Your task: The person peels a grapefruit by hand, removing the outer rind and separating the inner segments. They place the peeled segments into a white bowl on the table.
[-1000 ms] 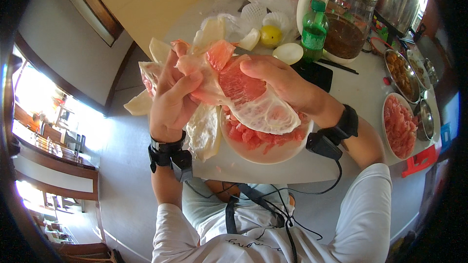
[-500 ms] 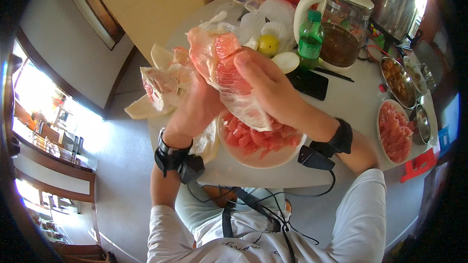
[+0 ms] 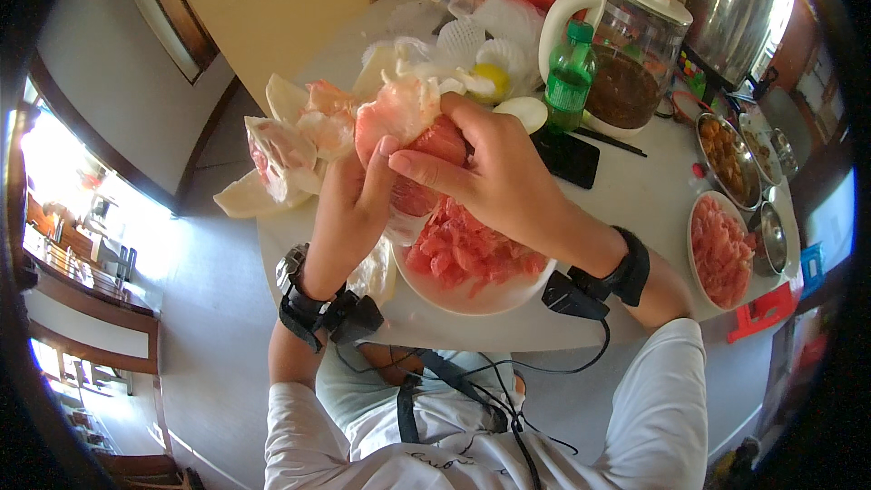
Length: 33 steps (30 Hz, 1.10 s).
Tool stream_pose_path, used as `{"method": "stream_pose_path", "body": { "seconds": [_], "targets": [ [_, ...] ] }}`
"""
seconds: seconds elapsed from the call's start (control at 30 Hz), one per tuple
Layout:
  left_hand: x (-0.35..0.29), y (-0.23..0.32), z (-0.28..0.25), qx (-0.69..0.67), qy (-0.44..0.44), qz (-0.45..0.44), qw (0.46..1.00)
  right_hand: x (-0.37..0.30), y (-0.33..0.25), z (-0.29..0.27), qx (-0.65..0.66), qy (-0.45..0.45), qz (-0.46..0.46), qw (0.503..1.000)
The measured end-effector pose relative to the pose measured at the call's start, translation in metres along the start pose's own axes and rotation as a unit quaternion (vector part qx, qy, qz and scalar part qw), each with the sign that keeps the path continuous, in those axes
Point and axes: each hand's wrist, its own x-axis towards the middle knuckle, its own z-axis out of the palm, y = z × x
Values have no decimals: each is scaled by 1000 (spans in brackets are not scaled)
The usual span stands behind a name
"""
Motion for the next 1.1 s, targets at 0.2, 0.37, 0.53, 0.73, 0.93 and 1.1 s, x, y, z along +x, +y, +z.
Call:
{"method": "stream_pose_path", "body": {
  "seconds": [0.2,0.37,0.53,0.73,0.93,1.1],
  "targets": [
    [0,4,-6,92,36,39,994,1,1,-2,8,-24,-15,1000],
    [1,7,-9,116,27,33,992,0,3,-6,17,-42,9,999],
    [2,9,-11,95,27,26,995,3,5,-10,-1,-36,-27,999],
    [2,8,-10,92,35,27,995,5,1,-15,-6,-49,-31,998],
    [2,7,-12,82,33,50,995,9,-4,-24,33,-110,41,993],
    [4,5,-12,112,25,62,991,8,-5,-8,135,-63,60,987]
  ]
}}
